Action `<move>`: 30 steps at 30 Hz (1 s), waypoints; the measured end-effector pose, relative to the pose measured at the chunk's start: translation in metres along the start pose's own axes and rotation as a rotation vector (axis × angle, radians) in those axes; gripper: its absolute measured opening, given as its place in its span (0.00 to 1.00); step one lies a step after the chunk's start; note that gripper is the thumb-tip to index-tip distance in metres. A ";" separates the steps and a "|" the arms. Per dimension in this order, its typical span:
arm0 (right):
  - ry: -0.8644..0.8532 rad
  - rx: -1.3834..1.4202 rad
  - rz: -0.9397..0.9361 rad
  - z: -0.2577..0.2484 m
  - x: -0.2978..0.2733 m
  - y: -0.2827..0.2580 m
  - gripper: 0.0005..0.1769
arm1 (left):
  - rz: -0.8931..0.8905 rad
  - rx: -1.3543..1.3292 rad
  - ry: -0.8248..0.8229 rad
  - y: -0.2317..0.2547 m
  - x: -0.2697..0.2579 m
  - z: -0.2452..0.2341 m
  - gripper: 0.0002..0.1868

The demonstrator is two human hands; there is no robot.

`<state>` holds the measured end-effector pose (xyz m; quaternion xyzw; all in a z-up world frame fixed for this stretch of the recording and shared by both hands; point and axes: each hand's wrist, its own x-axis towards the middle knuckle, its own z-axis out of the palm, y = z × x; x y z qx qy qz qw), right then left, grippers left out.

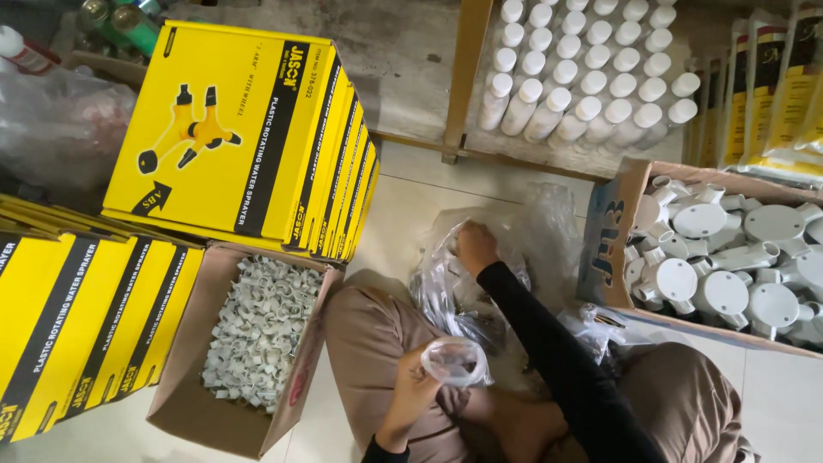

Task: Bagging small metal components into individual plastic bags while sitting on the floor.

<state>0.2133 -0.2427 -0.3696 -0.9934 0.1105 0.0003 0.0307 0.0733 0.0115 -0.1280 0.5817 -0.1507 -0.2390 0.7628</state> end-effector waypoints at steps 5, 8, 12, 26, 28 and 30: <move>-0.100 0.549 0.005 -0.065 -0.009 0.006 0.10 | 0.033 -0.011 0.013 0.001 0.004 -0.003 0.39; -0.173 0.741 -0.074 -0.087 -0.030 0.020 0.12 | 0.070 -0.005 0.035 -0.019 -0.002 -0.009 0.37; -0.205 0.748 -0.030 -0.156 -0.065 0.031 0.12 | -0.027 -0.048 0.070 0.029 0.000 0.007 0.47; 0.269 1.230 -0.031 -0.432 -0.201 0.010 0.26 | -0.175 -0.270 0.262 0.107 -0.022 0.078 0.12; 0.269 1.181 -0.057 -0.448 -0.218 0.003 0.27 | -0.143 -0.233 0.200 0.111 -0.031 0.085 0.12; 0.269 1.133 -0.082 -0.465 -0.231 -0.007 0.27 | -0.111 -0.194 0.137 0.112 -0.039 0.092 0.11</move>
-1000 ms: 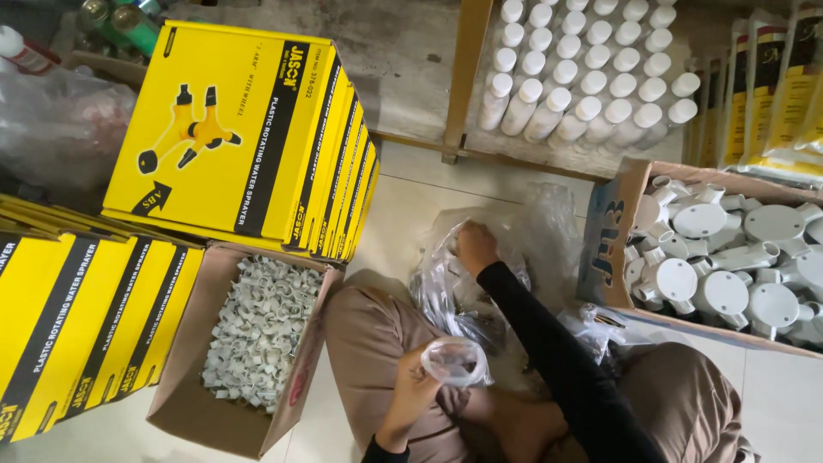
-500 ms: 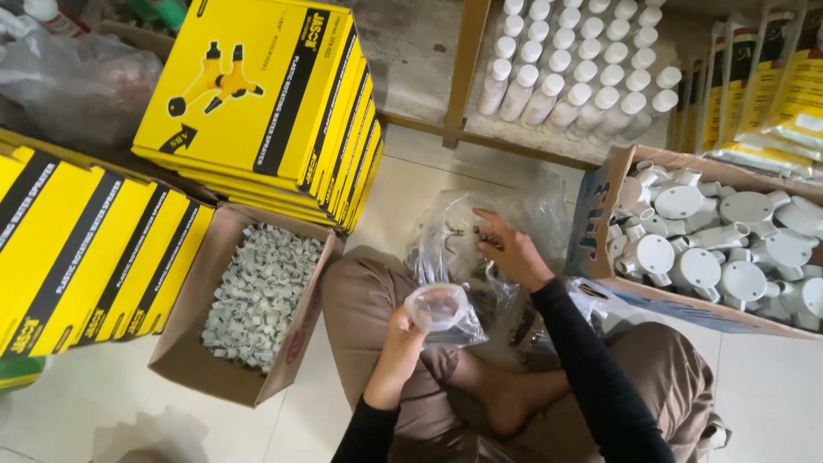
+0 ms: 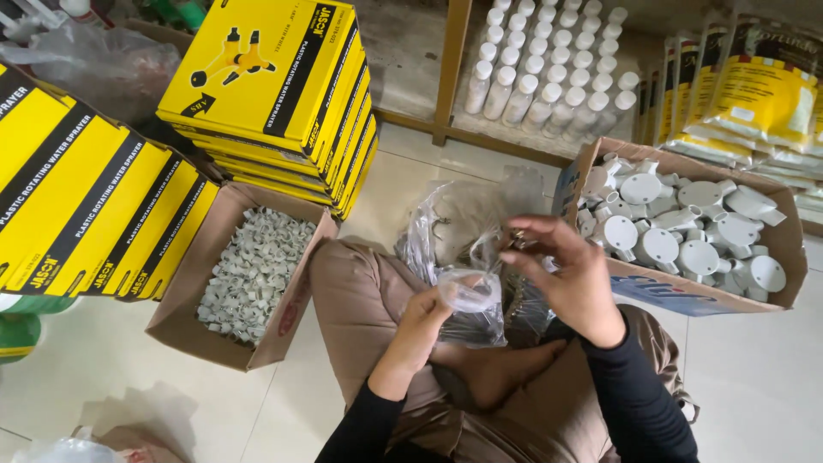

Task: Bagging small metal components into individual plastic bags while sitting on the floor.

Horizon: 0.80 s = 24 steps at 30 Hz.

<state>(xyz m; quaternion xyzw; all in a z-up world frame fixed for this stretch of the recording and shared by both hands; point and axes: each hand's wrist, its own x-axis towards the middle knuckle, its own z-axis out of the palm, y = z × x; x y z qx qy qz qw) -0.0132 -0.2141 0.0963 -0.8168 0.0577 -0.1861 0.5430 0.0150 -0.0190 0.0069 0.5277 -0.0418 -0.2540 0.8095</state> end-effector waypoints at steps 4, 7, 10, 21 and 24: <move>-0.367 -0.264 -0.146 0.007 -0.003 -0.043 0.21 | 0.074 0.020 -0.099 -0.040 0.000 -0.014 0.10; -0.591 -0.318 -0.184 0.007 0.001 -0.062 0.20 | 0.105 0.038 -0.150 -0.063 0.004 -0.025 0.11; -0.679 -0.372 -0.185 0.003 0.003 -0.068 0.19 | 0.122 0.048 -0.179 -0.061 0.002 -0.023 0.12; -0.453 -0.166 -0.091 0.009 -0.009 -0.021 0.14 | 0.095 -0.023 -0.166 -0.059 0.000 -0.023 0.17; -0.499 -0.204 -0.107 0.007 -0.008 -0.030 0.14 | 0.097 -0.022 -0.192 -0.052 -0.004 -0.020 0.19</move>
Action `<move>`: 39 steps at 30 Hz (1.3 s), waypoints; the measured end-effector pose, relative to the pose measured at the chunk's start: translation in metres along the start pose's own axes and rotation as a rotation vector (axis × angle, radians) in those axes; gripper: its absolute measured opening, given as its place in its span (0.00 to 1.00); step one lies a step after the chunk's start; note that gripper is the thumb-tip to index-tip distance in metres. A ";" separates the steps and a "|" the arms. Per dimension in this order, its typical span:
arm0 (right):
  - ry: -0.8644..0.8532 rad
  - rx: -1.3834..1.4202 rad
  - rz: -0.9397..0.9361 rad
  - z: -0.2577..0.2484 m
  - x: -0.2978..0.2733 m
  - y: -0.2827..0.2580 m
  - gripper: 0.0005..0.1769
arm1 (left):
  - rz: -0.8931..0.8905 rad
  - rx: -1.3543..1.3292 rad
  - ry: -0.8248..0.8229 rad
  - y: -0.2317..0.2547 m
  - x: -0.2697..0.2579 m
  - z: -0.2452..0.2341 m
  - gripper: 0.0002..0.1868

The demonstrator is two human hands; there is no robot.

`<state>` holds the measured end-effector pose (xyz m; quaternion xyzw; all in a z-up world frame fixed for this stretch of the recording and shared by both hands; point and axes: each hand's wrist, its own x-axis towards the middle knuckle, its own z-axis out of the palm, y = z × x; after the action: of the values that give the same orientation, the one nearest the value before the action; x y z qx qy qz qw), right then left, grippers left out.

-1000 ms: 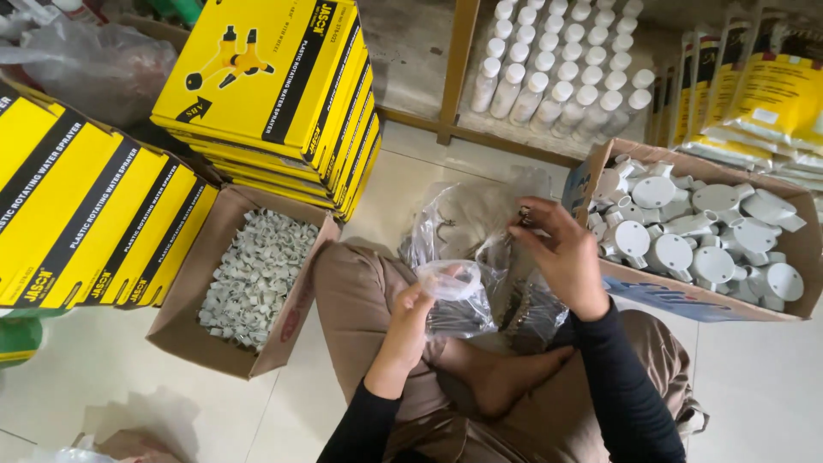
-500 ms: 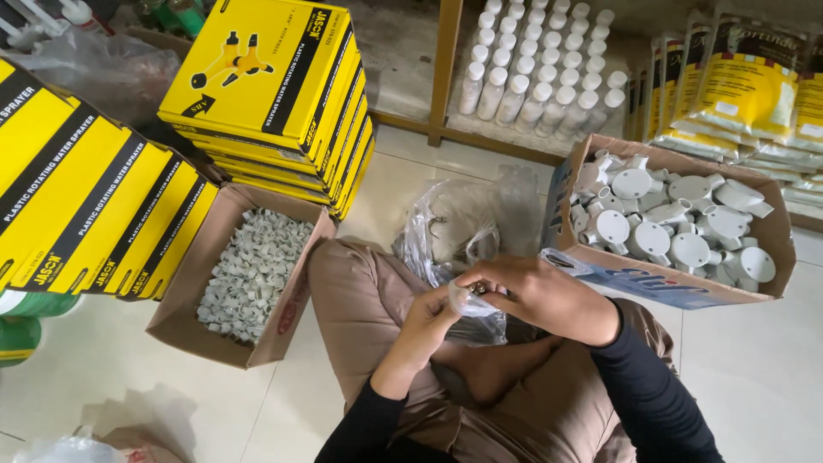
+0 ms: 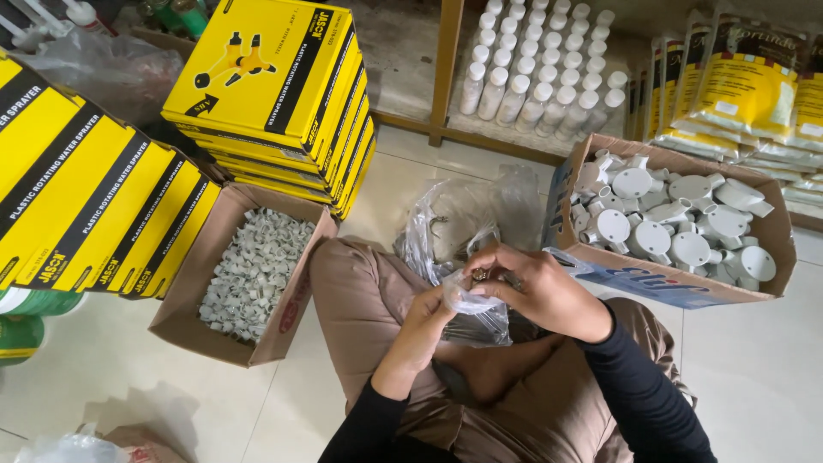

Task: Bagging small metal components into individual plastic bags while sitting on the floor.

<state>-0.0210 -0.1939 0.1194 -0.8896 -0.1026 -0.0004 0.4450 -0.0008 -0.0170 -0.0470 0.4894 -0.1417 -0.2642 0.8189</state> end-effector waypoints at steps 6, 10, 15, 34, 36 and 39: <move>-0.088 -0.197 -0.086 -0.009 0.001 -0.013 0.16 | 0.017 0.034 -0.007 0.013 0.000 0.003 0.17; -0.101 -0.111 -0.105 -0.012 0.002 -0.017 0.16 | 0.002 0.010 -0.004 0.024 -0.001 0.008 0.17; -0.204 -0.215 -0.172 -0.016 0.001 -0.024 0.19 | -0.004 0.028 -0.038 -0.044 0.003 -0.027 0.14; -0.111 -0.345 -0.184 0.004 -0.005 0.000 0.09 | -0.025 0.012 -0.025 -0.005 0.005 -0.006 0.17; -0.115 -0.339 -0.216 0.003 -0.005 0.000 0.09 | -0.034 -0.007 -0.023 -0.002 0.004 -0.003 0.18; -0.156 -0.273 -0.146 -0.005 -0.010 -0.004 0.11 | -0.056 -0.010 -0.016 0.020 0.000 0.008 0.21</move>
<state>-0.0307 -0.1971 0.1243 -0.9294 -0.2001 0.0226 0.3094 0.0008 -0.0150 -0.0257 0.4871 -0.1331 -0.2917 0.8124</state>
